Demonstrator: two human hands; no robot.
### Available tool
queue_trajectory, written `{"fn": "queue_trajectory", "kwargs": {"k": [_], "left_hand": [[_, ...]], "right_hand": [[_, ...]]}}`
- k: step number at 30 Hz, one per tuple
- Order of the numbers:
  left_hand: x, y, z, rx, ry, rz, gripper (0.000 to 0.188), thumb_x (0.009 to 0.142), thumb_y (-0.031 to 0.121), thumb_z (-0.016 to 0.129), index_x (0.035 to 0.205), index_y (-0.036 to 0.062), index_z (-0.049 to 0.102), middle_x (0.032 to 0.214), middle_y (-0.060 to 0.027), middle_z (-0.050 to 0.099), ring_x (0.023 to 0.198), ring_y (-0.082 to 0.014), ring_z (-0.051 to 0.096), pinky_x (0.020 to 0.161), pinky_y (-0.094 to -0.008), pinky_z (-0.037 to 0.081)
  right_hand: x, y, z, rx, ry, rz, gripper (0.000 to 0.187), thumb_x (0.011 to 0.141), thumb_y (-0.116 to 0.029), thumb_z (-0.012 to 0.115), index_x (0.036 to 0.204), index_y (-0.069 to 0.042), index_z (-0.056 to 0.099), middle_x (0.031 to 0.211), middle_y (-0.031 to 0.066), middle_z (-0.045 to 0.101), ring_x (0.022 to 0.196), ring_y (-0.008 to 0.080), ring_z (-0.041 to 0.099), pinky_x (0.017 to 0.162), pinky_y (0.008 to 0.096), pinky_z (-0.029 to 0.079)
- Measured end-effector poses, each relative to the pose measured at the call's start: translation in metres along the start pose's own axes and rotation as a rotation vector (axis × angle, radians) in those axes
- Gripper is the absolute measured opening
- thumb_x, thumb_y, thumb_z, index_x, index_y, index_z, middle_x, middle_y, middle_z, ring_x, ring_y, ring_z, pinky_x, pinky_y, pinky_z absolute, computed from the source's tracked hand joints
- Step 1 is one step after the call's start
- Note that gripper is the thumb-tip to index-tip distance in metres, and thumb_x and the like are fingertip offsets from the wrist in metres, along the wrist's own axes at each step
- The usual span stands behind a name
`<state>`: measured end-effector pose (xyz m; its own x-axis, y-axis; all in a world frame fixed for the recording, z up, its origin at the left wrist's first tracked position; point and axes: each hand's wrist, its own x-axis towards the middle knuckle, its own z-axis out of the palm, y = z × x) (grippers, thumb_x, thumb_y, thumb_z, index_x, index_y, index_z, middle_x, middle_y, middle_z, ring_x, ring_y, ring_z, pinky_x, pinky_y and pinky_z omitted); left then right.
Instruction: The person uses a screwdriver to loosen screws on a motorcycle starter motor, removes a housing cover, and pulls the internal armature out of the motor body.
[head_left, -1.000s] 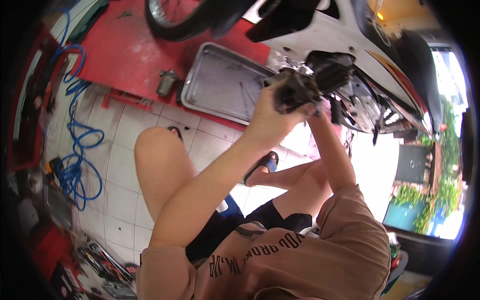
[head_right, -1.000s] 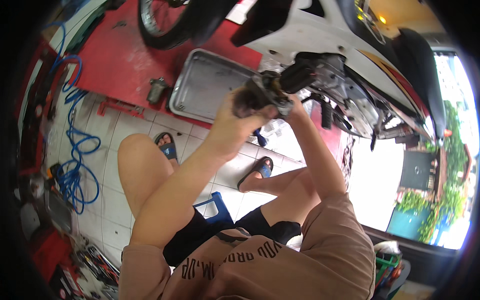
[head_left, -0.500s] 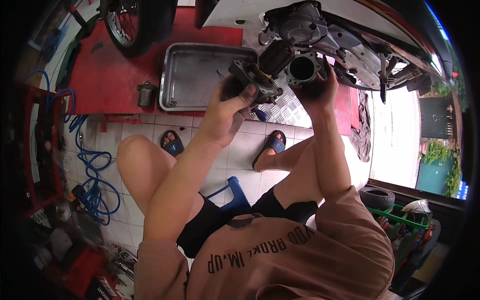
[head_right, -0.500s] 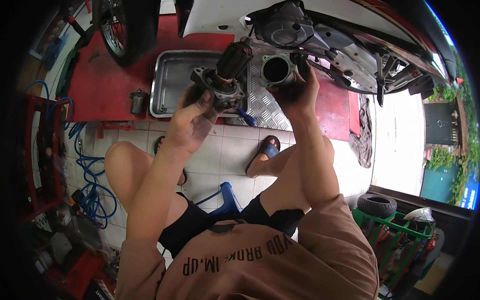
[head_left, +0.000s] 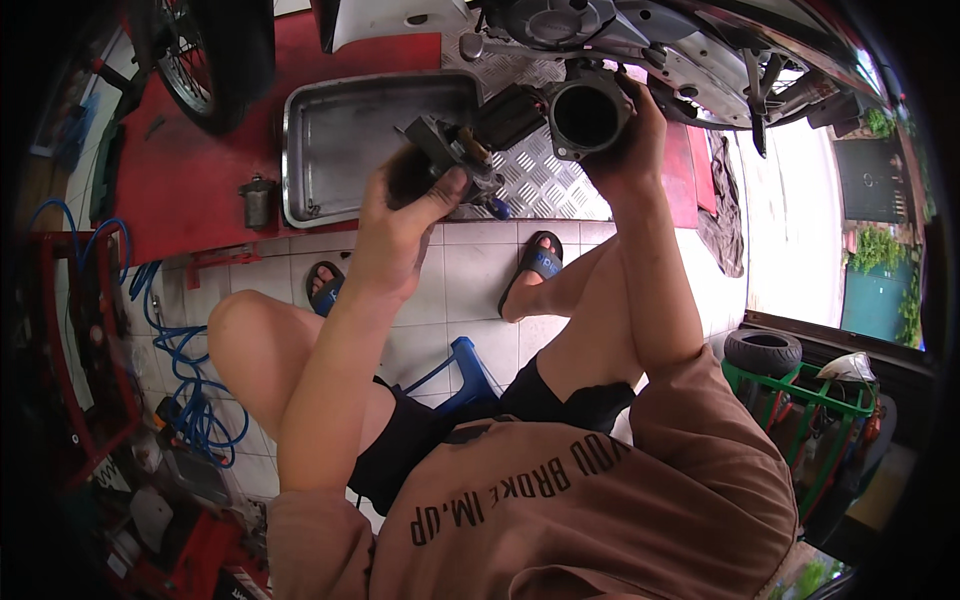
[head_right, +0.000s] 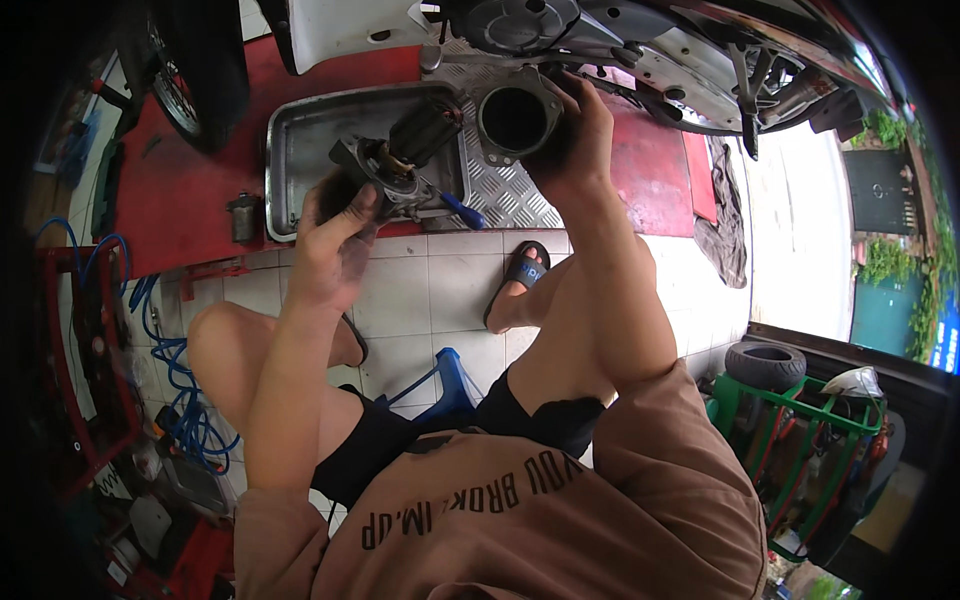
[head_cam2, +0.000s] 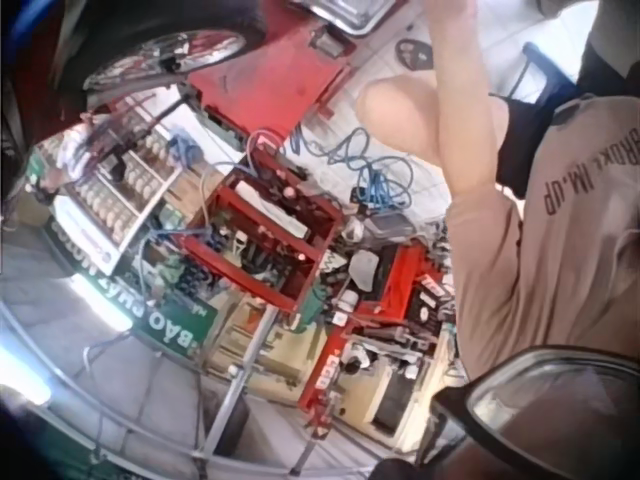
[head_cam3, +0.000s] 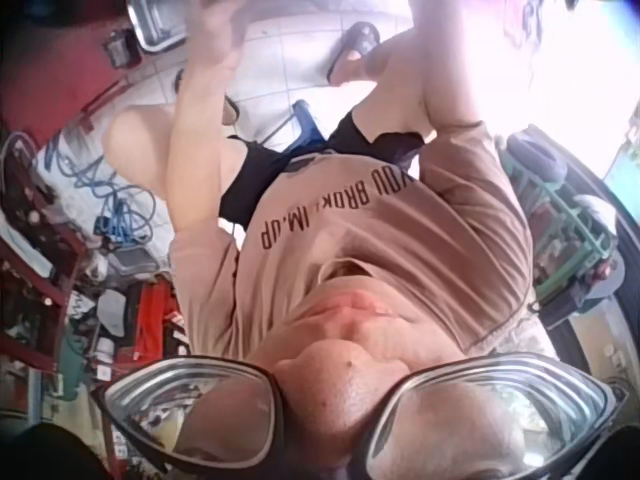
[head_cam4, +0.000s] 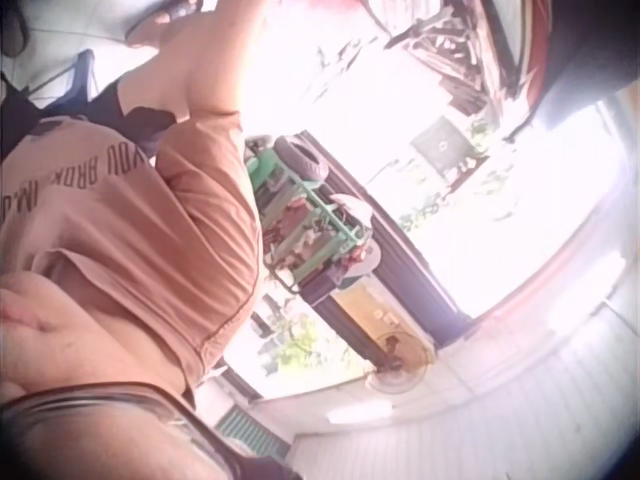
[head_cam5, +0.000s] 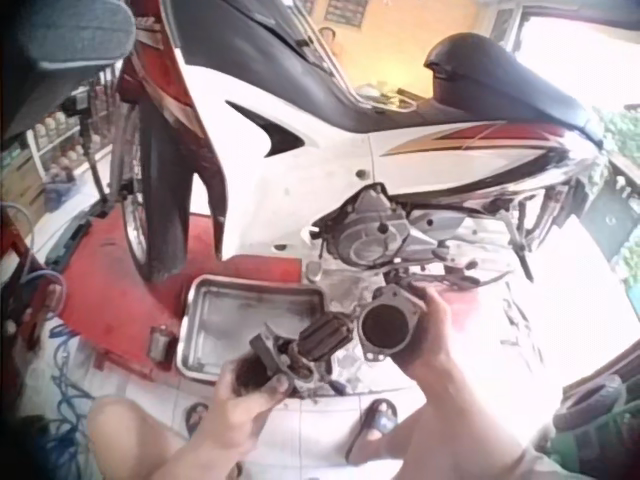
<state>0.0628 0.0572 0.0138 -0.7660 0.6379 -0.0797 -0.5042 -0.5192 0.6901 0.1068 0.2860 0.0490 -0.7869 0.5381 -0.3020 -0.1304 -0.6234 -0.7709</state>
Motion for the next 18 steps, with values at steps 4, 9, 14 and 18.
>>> {"fn": "queue_trajectory", "kwargs": {"k": [4,9,14,18], "left_hand": [[0.0,-0.001,-0.005,0.034,-0.011,-0.002,0.037,0.085,0.007,0.072,0.117,-0.0017,0.058,0.106,-0.0048,0.064,0.097,-0.011,0.058,0.086,-0.0252,0.046],[-0.001,-0.002,-0.001,0.108,0.04,-0.003,0.04,0.083,0.008,0.074,0.118,-0.002,0.057,0.106,-0.0057,0.064,0.096,-0.012,0.059,0.087,-0.0259,0.047],[0.0,0.001,-0.002,0.123,0.027,-0.021,0.039,0.083,0.008,0.074,0.118,-0.0029,0.058,0.106,-0.0062,0.064,0.097,-0.0121,0.059,0.088,-0.026,0.047],[0.0,0.003,-0.009,0.093,0.003,-0.016,0.04,0.083,0.009,0.074,0.118,-0.0035,0.058,0.106,-0.0064,0.064,0.098,-0.0125,0.059,0.09,-0.026,0.045]], "right_hand": [[-0.001,0.0,-0.001,-0.036,-0.019,0.007,0.044,0.093,-0.036,0.045,0.113,0.001,0.058,0.109,0.014,0.064,0.102,0.0261,0.062,0.092,0.0399,0.05],[-0.002,-0.004,-0.005,-0.084,-0.105,0.073,0.043,0.09,-0.029,0.045,0.12,0.0,0.055,0.111,0.0153,0.064,0.101,0.0269,0.063,0.086,0.0429,0.052],[0.002,-0.008,-0.02,-0.133,-0.265,0.091,0.048,0.086,-0.023,0.046,0.128,0.0,0.048,0.114,0.0158,0.061,0.1,0.0267,0.063,0.081,0.0426,0.055],[0.0,-0.009,-0.022,-0.163,-0.257,0.056,0.052,0.086,-0.021,0.048,0.133,0.0,0.045,0.116,0.0157,0.06,0.099,0.0268,0.063,0.077,0.0418,0.055]]}}
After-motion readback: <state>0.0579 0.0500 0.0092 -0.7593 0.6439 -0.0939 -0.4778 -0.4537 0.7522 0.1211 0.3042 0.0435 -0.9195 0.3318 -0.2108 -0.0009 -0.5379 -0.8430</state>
